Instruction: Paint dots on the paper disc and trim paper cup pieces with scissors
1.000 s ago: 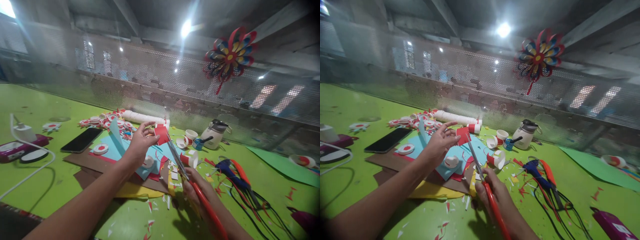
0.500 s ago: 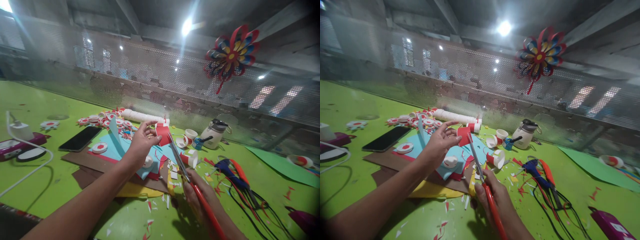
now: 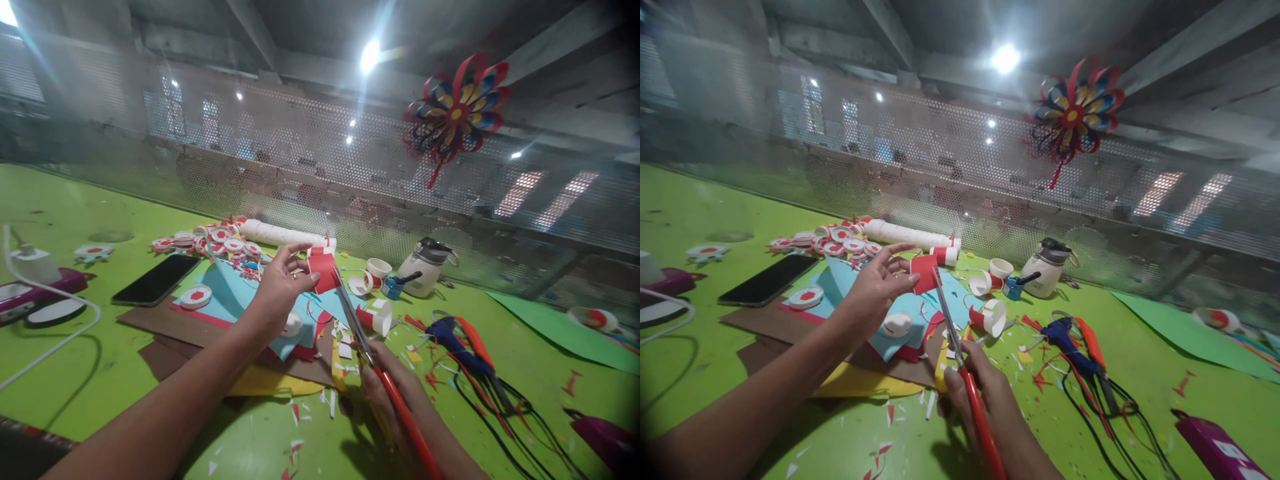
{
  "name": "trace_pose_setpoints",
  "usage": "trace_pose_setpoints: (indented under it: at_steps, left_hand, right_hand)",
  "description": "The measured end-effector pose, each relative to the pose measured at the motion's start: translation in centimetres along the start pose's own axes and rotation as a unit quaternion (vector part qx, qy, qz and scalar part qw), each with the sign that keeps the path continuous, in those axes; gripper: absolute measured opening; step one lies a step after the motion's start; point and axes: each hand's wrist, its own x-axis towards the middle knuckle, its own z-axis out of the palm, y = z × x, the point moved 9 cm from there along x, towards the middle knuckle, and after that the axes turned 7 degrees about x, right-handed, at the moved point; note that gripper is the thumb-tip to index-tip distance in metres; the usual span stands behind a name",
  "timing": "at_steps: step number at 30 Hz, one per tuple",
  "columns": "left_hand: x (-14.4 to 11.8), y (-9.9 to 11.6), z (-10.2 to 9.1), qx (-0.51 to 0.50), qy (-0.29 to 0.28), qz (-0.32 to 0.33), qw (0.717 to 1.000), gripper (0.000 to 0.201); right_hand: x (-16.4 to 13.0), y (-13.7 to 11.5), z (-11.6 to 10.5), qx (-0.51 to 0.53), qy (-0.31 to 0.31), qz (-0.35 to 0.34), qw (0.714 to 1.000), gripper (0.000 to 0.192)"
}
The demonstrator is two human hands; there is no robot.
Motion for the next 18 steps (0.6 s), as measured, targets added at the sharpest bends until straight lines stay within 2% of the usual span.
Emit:
trace_pose_setpoints:
  at_steps: [6,11,18]
  left_hand:
    - [-0.09,-0.15,0.08,0.000,-0.002,0.002,1.000,0.055]
    - [-0.16,-0.20,0.19,-0.003,0.000,-0.002,1.000,0.054]
    - [-0.20,-0.22,0.34,0.003,-0.005,-0.002,1.000,0.054]
  right_hand:
    - [0.18,0.46,0.27,-0.001,-0.027,0.003,1.000,0.050]
    - [0.22,0.36,-0.03,-0.030,0.000,-0.008,1.000,0.050]
    - [0.09,-0.15,0.33,0.003,0.007,0.003,1.000,0.050]
